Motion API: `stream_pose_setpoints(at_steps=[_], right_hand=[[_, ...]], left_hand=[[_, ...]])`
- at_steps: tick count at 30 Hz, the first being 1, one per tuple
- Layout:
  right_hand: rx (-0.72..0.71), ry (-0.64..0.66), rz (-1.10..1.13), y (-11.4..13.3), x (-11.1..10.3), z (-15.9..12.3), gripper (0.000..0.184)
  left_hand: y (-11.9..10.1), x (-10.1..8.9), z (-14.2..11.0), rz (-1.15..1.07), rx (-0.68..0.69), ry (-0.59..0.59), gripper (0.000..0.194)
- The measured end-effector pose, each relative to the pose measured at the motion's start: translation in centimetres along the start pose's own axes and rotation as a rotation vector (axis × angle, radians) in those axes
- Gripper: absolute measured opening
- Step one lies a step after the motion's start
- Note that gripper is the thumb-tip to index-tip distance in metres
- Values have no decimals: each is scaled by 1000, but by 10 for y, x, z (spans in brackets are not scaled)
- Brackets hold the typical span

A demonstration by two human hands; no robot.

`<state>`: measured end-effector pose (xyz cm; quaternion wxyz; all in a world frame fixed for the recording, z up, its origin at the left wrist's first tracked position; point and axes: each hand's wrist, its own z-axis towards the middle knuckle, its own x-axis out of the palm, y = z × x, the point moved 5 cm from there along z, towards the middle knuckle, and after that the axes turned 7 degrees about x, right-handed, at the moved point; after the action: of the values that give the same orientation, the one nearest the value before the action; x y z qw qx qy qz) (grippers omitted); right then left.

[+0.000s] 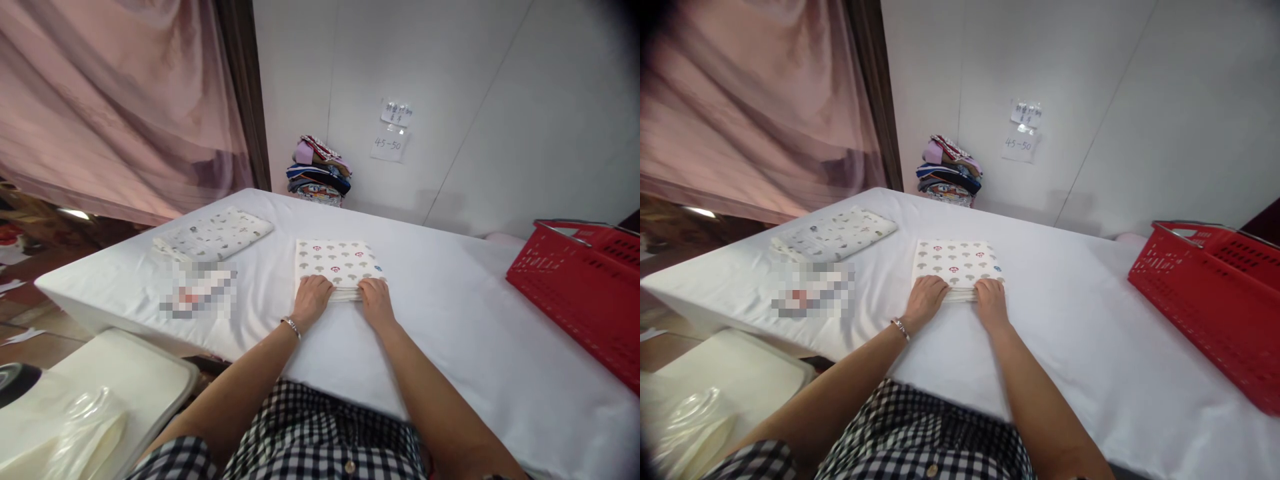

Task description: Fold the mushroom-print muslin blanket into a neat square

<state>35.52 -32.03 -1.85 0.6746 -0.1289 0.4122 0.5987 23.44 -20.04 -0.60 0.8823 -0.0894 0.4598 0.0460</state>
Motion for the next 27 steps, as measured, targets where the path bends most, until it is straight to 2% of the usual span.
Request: stream_pose_setpoints(at_steps=[9, 21, 27], right_hand=[[2, -5, 3, 0, -3, 0, 23], [-28, 89, 6, 0, -5, -3, 20], [-35, 83, -6, -3, -1, -4, 24]], left_hand=[[-1, 0, -6, -35, 52, -14, 22], [0, -1, -4, -50, 26, 6, 25], [0, -1, -5, -58, 31, 0, 21]])
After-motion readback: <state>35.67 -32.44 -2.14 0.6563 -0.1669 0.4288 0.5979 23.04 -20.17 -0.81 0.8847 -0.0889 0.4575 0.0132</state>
